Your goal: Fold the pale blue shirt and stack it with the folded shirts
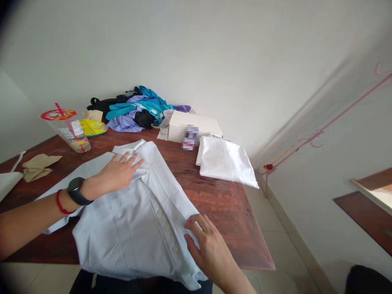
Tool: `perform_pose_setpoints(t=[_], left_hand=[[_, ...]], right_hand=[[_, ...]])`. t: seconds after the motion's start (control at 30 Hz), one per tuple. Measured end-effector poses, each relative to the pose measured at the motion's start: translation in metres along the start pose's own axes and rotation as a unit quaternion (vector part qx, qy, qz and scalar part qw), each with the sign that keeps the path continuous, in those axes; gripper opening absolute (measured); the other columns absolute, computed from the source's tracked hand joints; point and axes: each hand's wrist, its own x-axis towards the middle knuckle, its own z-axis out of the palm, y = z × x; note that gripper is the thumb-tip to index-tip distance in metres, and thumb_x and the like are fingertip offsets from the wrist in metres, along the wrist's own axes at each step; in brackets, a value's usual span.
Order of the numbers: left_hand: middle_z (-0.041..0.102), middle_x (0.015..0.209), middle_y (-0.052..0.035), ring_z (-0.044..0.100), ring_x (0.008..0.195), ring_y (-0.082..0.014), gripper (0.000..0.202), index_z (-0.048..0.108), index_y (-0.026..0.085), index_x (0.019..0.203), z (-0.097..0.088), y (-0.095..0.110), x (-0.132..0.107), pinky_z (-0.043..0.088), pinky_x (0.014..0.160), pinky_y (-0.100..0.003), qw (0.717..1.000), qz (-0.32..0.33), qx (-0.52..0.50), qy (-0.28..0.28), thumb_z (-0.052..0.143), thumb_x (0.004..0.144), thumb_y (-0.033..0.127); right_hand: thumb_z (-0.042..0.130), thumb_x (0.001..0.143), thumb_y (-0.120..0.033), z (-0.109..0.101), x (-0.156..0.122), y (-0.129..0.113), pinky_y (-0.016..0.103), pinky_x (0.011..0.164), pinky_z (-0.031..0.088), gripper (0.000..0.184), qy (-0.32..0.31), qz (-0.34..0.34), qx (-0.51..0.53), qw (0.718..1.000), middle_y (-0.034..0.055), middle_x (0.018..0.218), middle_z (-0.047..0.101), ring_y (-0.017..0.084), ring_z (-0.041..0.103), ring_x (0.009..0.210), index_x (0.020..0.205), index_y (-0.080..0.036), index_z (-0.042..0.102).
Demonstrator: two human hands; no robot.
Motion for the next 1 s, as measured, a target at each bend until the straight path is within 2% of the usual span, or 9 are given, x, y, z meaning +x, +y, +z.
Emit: perform_pose_setpoints(t=[0.17,0.33,0.4,0.47,0.53,0.63,0.7,0.8,1.0], left_hand=[[0.028,0.169,-0.0073,0.030,0.155,-0.0264,0.070,0.032,0.030,0.162,-0.005,0.049,0.000,0.027,0.123,-0.045,0.956,0.245,-0.136,-0.084,0.049,0.095,0.016],[0.023,0.171,-0.0055,0.024,0.157,-0.0292,0.064,0.034,0.032,0.161,0.019,0.050,-0.008,0.020,0.127,-0.049,0.957,0.238,-0.159,-0.046,0.048,0.100,0.018],[0.027,0.170,-0.0044,0.029,0.155,-0.0289,0.060,0.039,0.034,0.159,0.023,0.047,-0.009,0.022,0.126,-0.048,0.961,0.230,-0.152,-0.022,0.047,0.101,0.018],[0.034,0.167,-0.0046,0.036,0.151,-0.0289,0.055,0.047,0.033,0.154,0.020,0.048,-0.011,0.026,0.125,-0.047,0.963,0.235,-0.135,0.003,0.047,0.101,0.016],[0.042,0.163,-0.0047,0.042,0.148,-0.0280,0.053,0.053,0.029,0.150,0.015,0.049,-0.013,0.029,0.123,-0.044,0.959,0.254,-0.124,0.018,0.046,0.100,0.011],[0.050,0.158,-0.0026,0.046,0.145,-0.0242,0.056,0.059,0.026,0.143,0.009,0.048,-0.014,0.032,0.122,-0.038,0.958,0.264,-0.114,0.021,0.039,0.097,0.002],[0.052,0.156,-0.0027,0.045,0.145,-0.0225,0.057,0.060,0.023,0.141,0.010,0.045,-0.013,0.031,0.123,-0.038,0.960,0.259,-0.102,0.013,0.037,0.096,-0.001],[0.053,0.155,-0.0059,0.041,0.149,-0.0231,0.053,0.058,0.021,0.144,0.018,0.037,-0.011,0.025,0.126,-0.041,0.964,0.249,-0.091,0.011,0.038,0.098,0.002],[0.050,0.157,-0.0083,0.041,0.149,-0.0251,0.053,0.054,0.019,0.149,0.027,0.031,-0.012,0.028,0.124,-0.042,0.969,0.234,-0.075,0.015,0.038,0.101,0.004]], right_hand=[[0.056,0.101,-0.026,0.013,-0.013,0.009,0.045,0.116,0.046,0.039,-0.022,-0.028,-0.067,0.997,0.0098,0.157,0.047,0.028,0.045,0.146,0.139,-0.024,0.056],[0.054,0.103,-0.046,0.033,-0.034,0.024,0.056,0.123,0.033,0.070,-0.080,-0.037,-0.102,0.991,0.0092,0.171,0.022,0.033,0.020,0.157,0.163,-0.027,0.026],[0.055,0.102,-0.050,0.037,-0.039,0.026,0.062,0.122,0.030,0.074,-0.089,-0.036,-0.111,0.989,0.0109,0.171,0.018,0.037,0.016,0.157,0.165,-0.028,0.023],[0.061,0.098,-0.052,0.037,-0.042,0.024,0.065,0.121,0.030,0.076,-0.081,-0.031,-0.115,0.990,0.0136,0.171,0.017,0.039,0.015,0.157,0.162,-0.026,0.030],[0.070,0.092,-0.049,0.034,-0.046,0.018,0.066,0.120,0.030,0.071,-0.066,-0.029,-0.111,0.991,0.0149,0.170,0.021,0.041,0.017,0.156,0.153,-0.024,0.045],[0.073,0.087,-0.030,0.032,-0.053,0.008,0.063,0.119,0.037,0.043,-0.030,-0.030,-0.110,0.993,0.0154,0.162,0.040,0.040,0.029,0.153,0.127,-0.022,0.062],[0.065,0.087,-0.016,0.033,-0.058,0.004,0.061,0.115,0.043,0.027,0.002,-0.037,-0.110,0.993,0.0157,0.149,0.055,0.038,0.041,0.148,0.113,-0.021,0.063],[0.052,0.086,-0.006,0.035,-0.064,0.000,0.056,0.109,0.051,0.027,0.038,-0.047,-0.101,0.993,0.0150,0.135,0.064,0.033,0.054,0.138,0.107,-0.021,0.060],[0.050,0.085,-0.004,0.034,-0.068,-0.006,0.045,0.112,0.051,0.028,0.049,-0.093,-0.058,0.993,0.0142,0.136,0.065,0.028,0.054,0.139,0.106,-0.021,0.056]])
